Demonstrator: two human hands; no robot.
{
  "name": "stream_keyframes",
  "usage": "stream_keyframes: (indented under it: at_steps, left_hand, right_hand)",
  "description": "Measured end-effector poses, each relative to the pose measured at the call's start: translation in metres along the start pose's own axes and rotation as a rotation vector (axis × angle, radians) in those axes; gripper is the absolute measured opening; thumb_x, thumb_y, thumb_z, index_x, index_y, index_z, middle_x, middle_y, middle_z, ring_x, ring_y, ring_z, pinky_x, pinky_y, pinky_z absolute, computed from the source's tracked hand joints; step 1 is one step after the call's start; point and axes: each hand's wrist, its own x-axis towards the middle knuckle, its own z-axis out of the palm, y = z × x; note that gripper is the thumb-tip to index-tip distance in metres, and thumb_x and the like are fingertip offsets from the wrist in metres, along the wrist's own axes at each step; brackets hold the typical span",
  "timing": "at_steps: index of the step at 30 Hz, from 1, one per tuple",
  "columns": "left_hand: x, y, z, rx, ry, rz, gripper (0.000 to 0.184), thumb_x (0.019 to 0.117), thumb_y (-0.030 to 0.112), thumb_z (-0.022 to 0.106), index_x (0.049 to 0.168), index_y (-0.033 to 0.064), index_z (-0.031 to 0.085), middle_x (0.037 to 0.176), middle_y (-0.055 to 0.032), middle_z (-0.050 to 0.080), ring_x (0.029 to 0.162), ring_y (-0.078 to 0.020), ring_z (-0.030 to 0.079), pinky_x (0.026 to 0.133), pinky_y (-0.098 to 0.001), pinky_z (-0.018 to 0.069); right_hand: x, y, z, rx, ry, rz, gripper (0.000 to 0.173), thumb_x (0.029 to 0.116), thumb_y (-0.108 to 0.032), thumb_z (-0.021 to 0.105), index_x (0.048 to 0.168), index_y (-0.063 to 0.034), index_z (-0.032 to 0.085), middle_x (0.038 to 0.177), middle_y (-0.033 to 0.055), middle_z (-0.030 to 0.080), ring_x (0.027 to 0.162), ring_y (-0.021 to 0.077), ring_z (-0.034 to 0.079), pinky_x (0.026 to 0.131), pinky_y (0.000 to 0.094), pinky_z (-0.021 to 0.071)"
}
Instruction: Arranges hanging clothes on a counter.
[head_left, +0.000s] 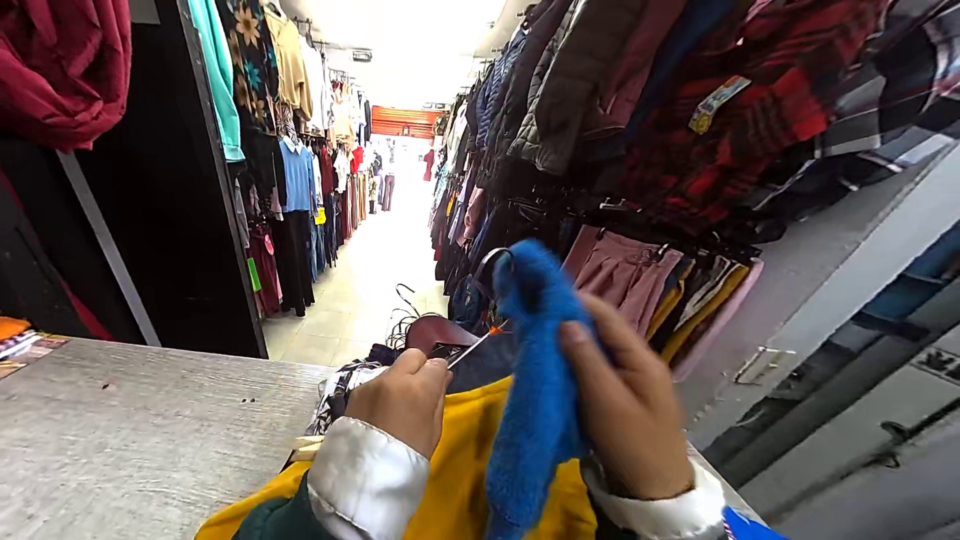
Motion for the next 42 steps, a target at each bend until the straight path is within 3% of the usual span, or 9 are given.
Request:
stream_keyframes:
  at_steps: [5,12,20,25,30,35,37,40,42]
  left_hand:
    - [-0.009,0.014,0.002,0.055,0.09,0.13,0.015,0.0896,0.009,0.065,0.091,0.0033,0.08,0.077,-0.0116,0.07,0.062,-0.0244,0.072,0.051,-0.0385,0.0585]
    - [-0.007,0.013,-0.006,-0.016,0.002,0.113,0.018,0.093,0.011,0.062,0.092,0.0021,0.079,0.081,-0.0134,0.071,0.066,-0.0274,0.073,0.053,-0.0422,0.0585]
    - [0.0,0.006,-0.013,-0.067,-0.078,-0.106,0.025,0.0988,0.016,0.058,0.101,0.002,0.079,0.09,-0.0151,0.074,0.077,-0.0307,0.074,0.065,-0.0476,0.0595]
    - [0.006,0.004,-0.02,-0.024,-0.183,-0.207,0.024,0.0952,0.003,0.055,0.106,0.0001,0.077,0.103,-0.0188,0.074,0.088,-0.0377,0.074,0.073,-0.0561,0.0585]
    - [0.005,0.003,-0.014,-0.035,-0.107,-0.158,0.027,0.1015,0.017,0.056,0.104,0.0033,0.079,0.092,-0.0153,0.074,0.078,-0.0321,0.074,0.067,-0.0496,0.0588]
    - [0.002,-0.001,-0.014,-0.021,-0.136,-0.147,0.018,0.0905,0.006,0.065,0.102,0.0035,0.078,0.094,-0.015,0.074,0.08,-0.0339,0.073,0.067,-0.0549,0.0589]
    - [0.002,-0.007,-0.013,-0.006,-0.091,-0.107,0.018,0.0946,0.011,0.063,0.1,0.0053,0.079,0.089,-0.0117,0.073,0.075,-0.029,0.073,0.063,-0.0502,0.0592]
    - [0.001,-0.007,-0.008,-0.01,-0.043,-0.069,0.021,0.0983,0.017,0.062,0.099,0.0062,0.08,0.084,-0.0097,0.072,0.069,-0.0255,0.071,0.059,-0.0458,0.0582]
    - [0.001,-0.005,-0.005,0.002,-0.02,-0.055,0.021,0.0976,0.017,0.062,0.098,0.007,0.08,0.082,-0.0092,0.071,0.066,-0.0251,0.07,0.056,-0.0448,0.0575]
  right_hand:
    - [-0.005,-0.003,0.004,-0.254,0.104,-0.294,0.044,0.1,-0.026,0.063,0.144,-0.0191,0.06,0.15,0.0108,0.049,0.133,0.0229,0.053,0.106,0.0407,0.0499]
    - [-0.002,0.035,-0.003,-0.43,-0.12,-0.047,0.037,0.1027,-0.029,0.052,0.129,-0.0082,0.069,0.131,0.0194,0.06,0.116,0.0304,0.062,0.093,0.0469,0.0545]
    - [-0.015,-0.004,0.019,-0.374,-0.16,-0.103,0.043,0.1006,-0.035,0.057,0.133,-0.0087,0.067,0.13,0.0196,0.06,0.113,0.0258,0.063,0.09,0.0359,0.0564]
    - [-0.018,-0.021,0.021,-0.068,-0.525,-0.229,0.028,0.1018,-0.027,0.058,0.12,-0.0116,0.073,0.122,0.017,0.067,0.112,0.0221,0.066,0.094,0.0338,0.0557]
    - [0.003,0.047,-0.023,-0.506,-0.121,-0.031,0.029,0.0991,-0.023,0.059,0.119,-0.0073,0.073,0.119,0.0185,0.066,0.111,0.0346,0.064,0.092,0.0544,0.053]
    - [-0.021,-0.026,0.016,-0.144,-0.435,-0.18,0.027,0.1022,-0.029,0.058,0.119,-0.0141,0.074,0.122,0.0124,0.068,0.111,0.0199,0.066,0.093,0.0347,0.0562]
    - [-0.015,-0.014,0.009,-0.249,-0.32,-0.189,0.026,0.1015,-0.027,0.058,0.119,-0.0162,0.074,0.121,0.0064,0.067,0.108,0.0148,0.066,0.089,0.0326,0.0573]
    - [0.006,0.036,-0.027,-0.511,-0.093,-0.024,0.025,0.0985,-0.016,0.062,0.118,-0.0033,0.072,0.117,0.0221,0.066,0.108,0.0381,0.065,0.088,0.0567,0.0539]
    - [0.005,0.035,-0.028,-0.502,-0.077,0.022,0.028,0.1002,-0.019,0.06,0.123,-0.0047,0.07,0.121,0.0207,0.063,0.111,0.0362,0.063,0.09,0.0558,0.0525]
